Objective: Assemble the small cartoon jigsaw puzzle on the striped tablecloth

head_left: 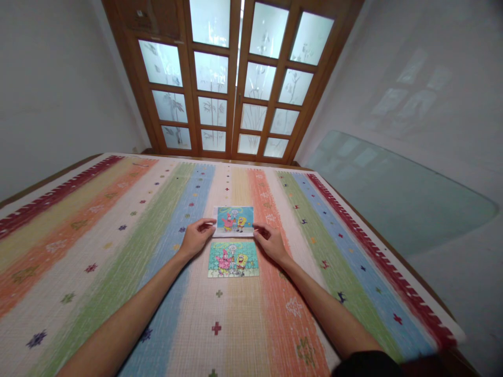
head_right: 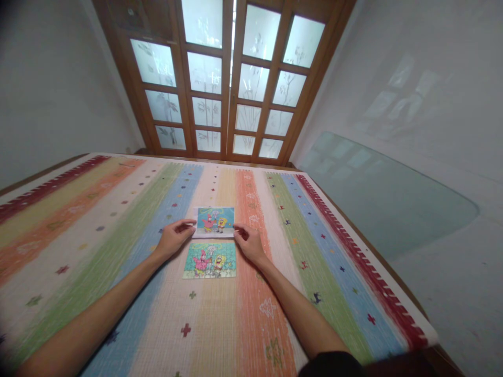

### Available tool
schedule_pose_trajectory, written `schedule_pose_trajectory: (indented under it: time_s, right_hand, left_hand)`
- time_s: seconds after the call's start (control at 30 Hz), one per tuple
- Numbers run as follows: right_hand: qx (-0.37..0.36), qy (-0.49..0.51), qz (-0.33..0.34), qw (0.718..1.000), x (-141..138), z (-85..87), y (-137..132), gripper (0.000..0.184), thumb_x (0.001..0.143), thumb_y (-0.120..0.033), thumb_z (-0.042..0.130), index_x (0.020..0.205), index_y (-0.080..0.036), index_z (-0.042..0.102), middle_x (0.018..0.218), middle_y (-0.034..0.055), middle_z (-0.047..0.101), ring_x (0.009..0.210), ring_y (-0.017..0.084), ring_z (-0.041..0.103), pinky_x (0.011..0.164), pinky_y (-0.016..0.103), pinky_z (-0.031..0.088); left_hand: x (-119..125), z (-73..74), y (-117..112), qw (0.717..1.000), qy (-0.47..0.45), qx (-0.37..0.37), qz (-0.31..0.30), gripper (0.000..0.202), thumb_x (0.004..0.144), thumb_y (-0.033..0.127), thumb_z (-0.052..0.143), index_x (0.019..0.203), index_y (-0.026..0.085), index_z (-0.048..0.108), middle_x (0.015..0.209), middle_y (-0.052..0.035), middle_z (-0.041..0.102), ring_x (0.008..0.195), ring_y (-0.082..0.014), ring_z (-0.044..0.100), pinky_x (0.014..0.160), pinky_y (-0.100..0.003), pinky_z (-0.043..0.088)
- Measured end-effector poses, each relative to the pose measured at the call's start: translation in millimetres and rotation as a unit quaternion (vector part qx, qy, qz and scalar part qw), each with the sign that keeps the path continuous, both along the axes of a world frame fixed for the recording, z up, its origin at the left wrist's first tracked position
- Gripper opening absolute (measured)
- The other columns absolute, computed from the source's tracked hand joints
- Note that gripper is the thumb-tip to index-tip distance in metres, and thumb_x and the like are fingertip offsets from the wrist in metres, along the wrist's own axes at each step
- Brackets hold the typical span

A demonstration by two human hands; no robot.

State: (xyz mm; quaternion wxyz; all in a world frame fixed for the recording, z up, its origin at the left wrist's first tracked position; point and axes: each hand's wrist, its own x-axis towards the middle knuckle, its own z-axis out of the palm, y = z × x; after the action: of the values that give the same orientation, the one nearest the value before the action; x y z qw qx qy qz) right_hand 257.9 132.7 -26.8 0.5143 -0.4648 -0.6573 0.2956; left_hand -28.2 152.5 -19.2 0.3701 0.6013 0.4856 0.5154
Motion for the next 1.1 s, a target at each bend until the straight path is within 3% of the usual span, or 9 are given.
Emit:
schedule_pose_trajectory:
  time_s: [1.1]
  right_hand:
    - [-0.004,-0.009,0.002,1.0,-1.8,7.1,-0.7,0.024,0.083,-0.03,0.065,0.1,-0.019,0.079,0.096,0.0094,0.082,0.083,0.024,0.076,0.08,0.04,0.061]
  left_hand:
    - [-0.2,6.2,-2.5,1.0,0.021,0.01,0.006,0.027,0.075,0.037,0.073,0.092,0.017,0.079,0.084,-0.0054,0.08,0.076,-0.0215,0.073,0.076,-0.031,0.06]
